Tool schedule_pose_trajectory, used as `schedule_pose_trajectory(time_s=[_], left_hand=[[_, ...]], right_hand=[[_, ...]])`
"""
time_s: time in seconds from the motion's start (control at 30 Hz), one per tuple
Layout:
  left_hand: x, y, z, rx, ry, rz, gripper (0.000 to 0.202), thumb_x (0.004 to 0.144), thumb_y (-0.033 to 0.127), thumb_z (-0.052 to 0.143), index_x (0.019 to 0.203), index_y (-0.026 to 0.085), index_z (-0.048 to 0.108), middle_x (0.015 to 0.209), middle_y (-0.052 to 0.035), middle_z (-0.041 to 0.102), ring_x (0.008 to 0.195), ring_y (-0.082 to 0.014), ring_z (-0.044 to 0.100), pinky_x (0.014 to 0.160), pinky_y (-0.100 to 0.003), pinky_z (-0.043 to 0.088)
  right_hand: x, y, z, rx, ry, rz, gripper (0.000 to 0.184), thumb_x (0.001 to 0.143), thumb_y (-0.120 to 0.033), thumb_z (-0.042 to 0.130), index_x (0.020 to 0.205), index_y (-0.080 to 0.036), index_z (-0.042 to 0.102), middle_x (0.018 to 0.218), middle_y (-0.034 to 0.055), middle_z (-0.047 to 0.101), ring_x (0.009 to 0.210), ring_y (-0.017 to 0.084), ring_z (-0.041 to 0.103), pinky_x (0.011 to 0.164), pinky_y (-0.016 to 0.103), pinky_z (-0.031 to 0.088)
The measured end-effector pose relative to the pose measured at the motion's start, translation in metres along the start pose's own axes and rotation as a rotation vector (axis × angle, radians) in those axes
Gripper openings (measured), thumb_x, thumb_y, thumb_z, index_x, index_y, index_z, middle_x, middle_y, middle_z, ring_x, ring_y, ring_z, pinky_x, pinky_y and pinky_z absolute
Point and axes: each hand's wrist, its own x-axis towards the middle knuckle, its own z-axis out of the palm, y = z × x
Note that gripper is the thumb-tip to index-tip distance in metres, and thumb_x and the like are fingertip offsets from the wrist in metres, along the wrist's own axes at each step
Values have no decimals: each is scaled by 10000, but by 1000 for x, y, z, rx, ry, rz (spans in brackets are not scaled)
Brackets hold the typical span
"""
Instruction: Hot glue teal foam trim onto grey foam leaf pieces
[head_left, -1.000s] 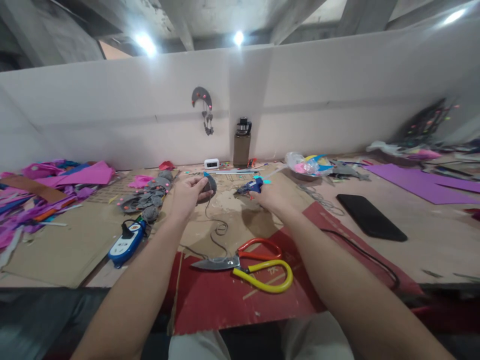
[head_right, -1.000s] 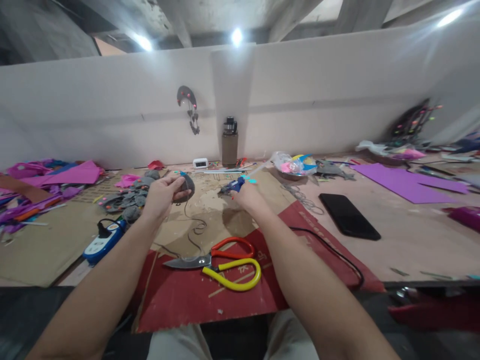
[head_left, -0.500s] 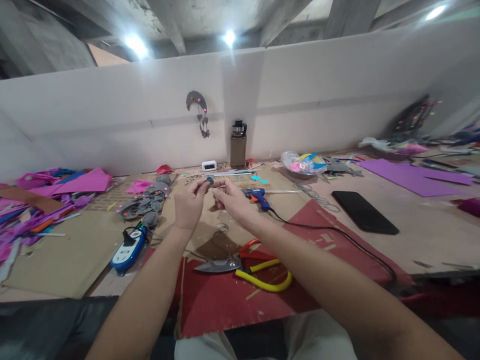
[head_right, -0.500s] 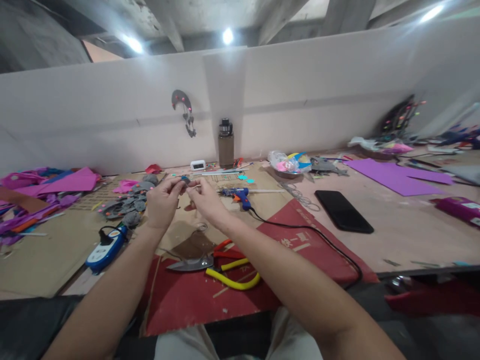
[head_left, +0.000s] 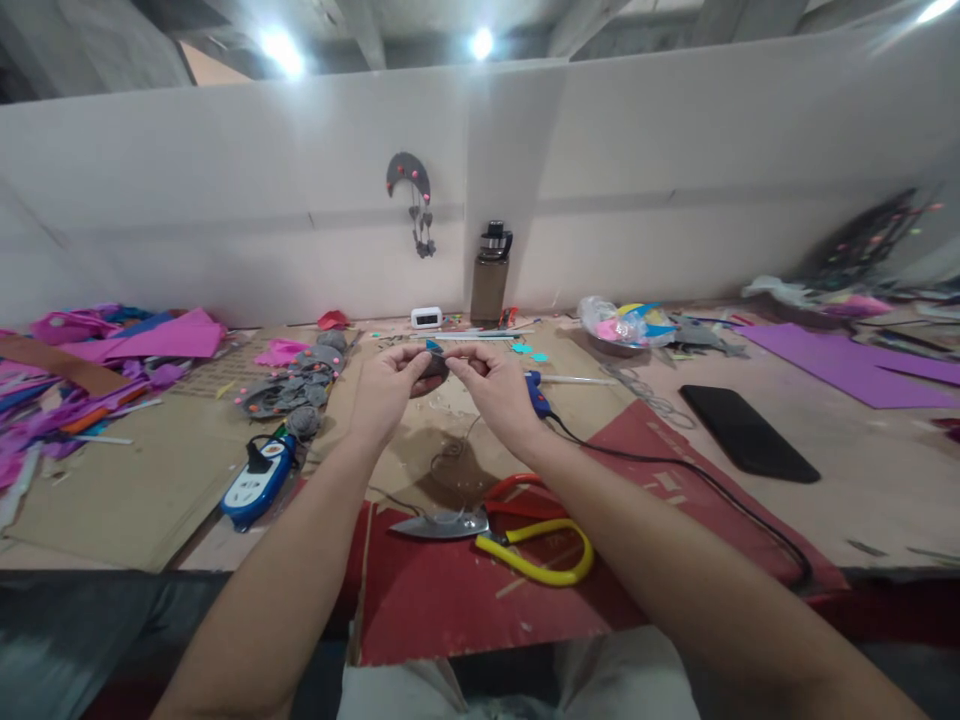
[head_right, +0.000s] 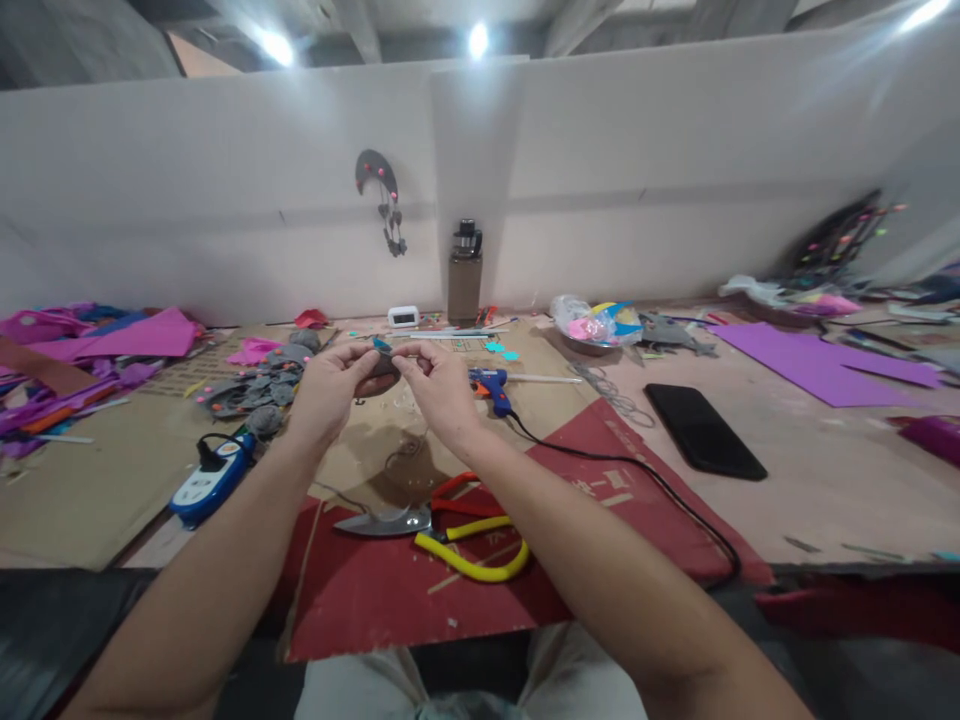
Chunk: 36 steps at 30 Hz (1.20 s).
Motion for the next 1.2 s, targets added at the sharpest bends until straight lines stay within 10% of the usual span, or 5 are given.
schedule_pose_trajectory(time_s=[1.2], left_hand=[[-3, 6, 3, 1, -60, -24, 289, 654, 383, 752, 825, 153, 720, 865, -59, 706, 803, -187, 666, 747, -340, 582]], right_hand=[[1, -8, -8, 0, 71, -8, 197, 800, -400, 601, 789, -207, 640, 606, -35, 411, 568, 105, 340, 537, 249, 299]])
